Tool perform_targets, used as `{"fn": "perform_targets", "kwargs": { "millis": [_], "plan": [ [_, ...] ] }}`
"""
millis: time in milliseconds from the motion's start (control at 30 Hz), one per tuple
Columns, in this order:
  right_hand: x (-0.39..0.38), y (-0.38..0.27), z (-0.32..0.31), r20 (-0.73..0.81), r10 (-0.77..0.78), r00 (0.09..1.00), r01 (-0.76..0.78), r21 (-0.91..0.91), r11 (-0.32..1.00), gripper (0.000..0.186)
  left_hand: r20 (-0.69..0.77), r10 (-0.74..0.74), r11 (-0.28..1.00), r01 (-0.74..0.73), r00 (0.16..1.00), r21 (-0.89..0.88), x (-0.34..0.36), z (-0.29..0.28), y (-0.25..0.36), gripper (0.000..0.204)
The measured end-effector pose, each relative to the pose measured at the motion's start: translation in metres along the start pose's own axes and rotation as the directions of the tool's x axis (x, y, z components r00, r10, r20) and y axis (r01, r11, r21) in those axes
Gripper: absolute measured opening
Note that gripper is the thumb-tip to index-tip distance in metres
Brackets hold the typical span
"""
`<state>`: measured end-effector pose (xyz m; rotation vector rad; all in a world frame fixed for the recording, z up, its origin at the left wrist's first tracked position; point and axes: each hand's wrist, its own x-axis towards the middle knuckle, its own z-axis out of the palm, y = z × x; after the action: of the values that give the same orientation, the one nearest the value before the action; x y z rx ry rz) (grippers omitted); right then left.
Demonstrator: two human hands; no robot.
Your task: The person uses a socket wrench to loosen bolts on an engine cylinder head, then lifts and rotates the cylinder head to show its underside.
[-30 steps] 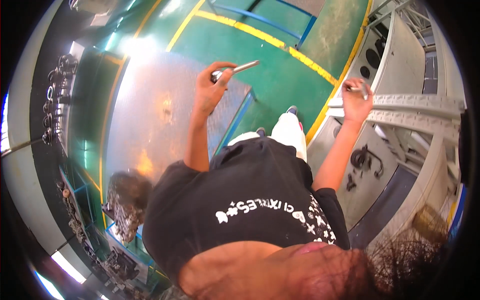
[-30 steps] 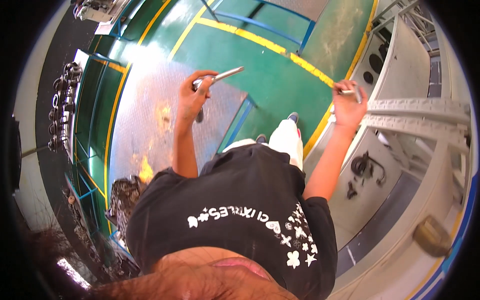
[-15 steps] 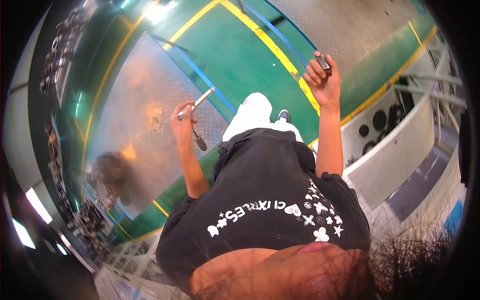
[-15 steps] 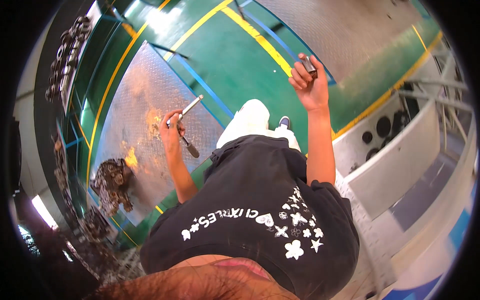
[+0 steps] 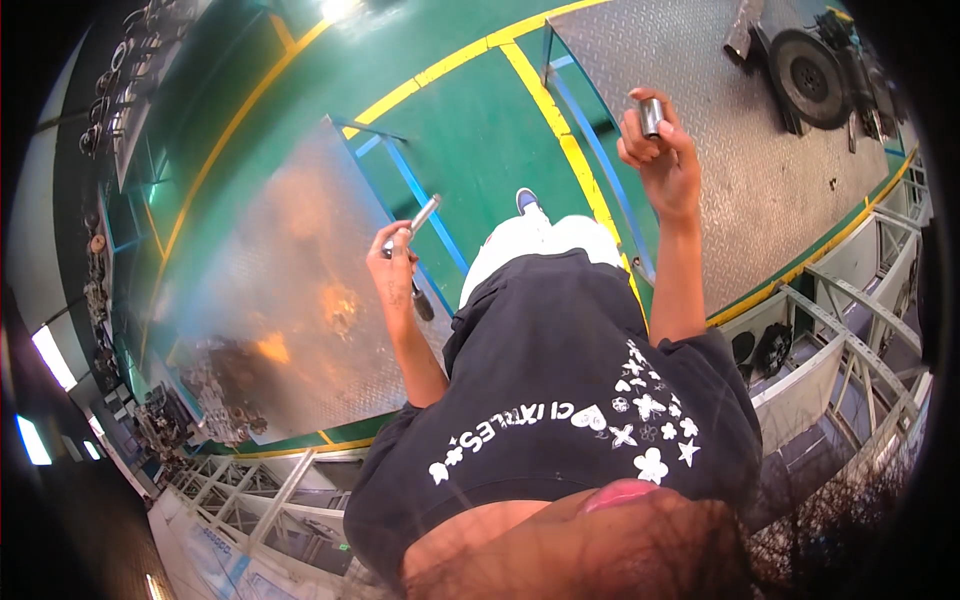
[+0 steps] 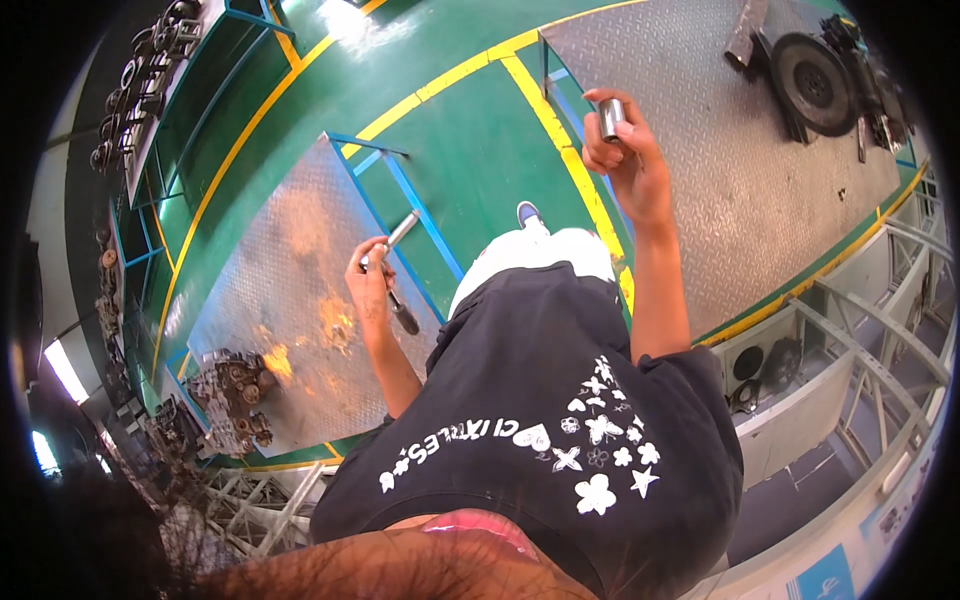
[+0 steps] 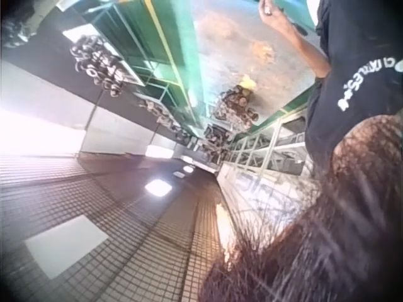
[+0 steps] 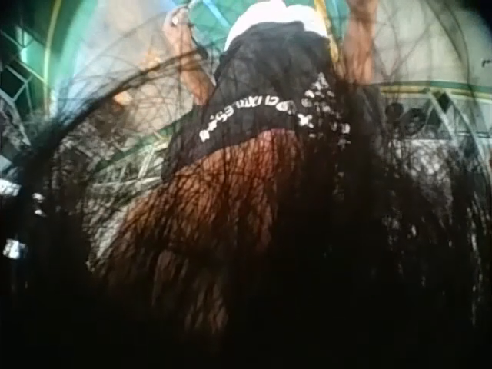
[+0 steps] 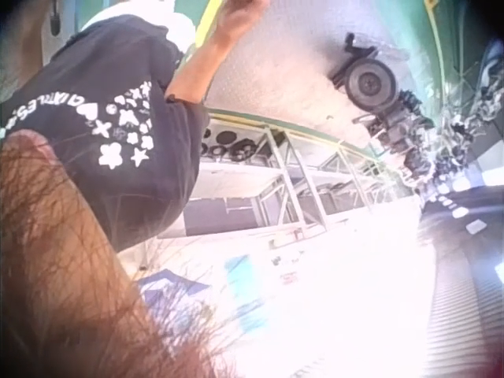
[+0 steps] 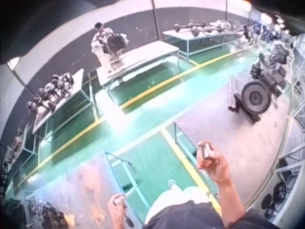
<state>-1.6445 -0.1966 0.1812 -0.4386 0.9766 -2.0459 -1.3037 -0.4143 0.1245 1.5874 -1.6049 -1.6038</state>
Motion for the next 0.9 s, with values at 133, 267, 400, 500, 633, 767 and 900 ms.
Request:
{"fn": "perform_targets", "kwargs": {
  "millis": [133,267,400,500,633,767,900],
  "plan": [
    [0.121,-0.025,0.002,-0.015,-0.1,0.995,0.097,-0.142,0.985,0.049,-0.013,0.087,0.996,-0.087,0.996,0.03,0.102,0.029,0.099,0.021],
    [0.254,-0.035,-0.02,-0.043,-0.24,0.97,0.224,-0.234,0.946,0.052,0.027,0.127,0.985,-0.129,0.992,0.111,0.212,0.067,0.175,0.021],
    [0.399,-0.048,-0.053,-0.01,-0.377,0.926,0.37,-0.179,0.912,0.051,0.112,0.089,0.995,-0.094,0.99,0.04,0.342,0.12,0.227,0.02],
    [0.501,-0.074,-0.078,0.131,-0.255,0.958,0.271,-0.126,0.954,0.064,0.114,-0.034,0.999,0.038,0.993,-0.037,0.436,0.139,0.27,0.025],
    [0.629,-0.124,-0.09,0.187,-0.125,0.974,0.136,-0.045,0.99,0.065,0.023,0.055,0.998,-0.055,0.998,-0.015,0.549,0.187,0.364,0.025],
    [0.739,-0.157,-0.11,0.384,-0.242,0.891,0.216,0.109,0.97,0.06,0.055,0.123,0.992,-0.124,0.991,0.027,0.652,0.232,0.469,0.025],
    [0.85,-0.179,-0.144,0.449,-0.349,0.822,0.294,0.191,0.937,0.06,0.124,0.11,0.992,-0.117,0.986,0.051,0.782,0.306,0.536,0.024]
  ]
}}
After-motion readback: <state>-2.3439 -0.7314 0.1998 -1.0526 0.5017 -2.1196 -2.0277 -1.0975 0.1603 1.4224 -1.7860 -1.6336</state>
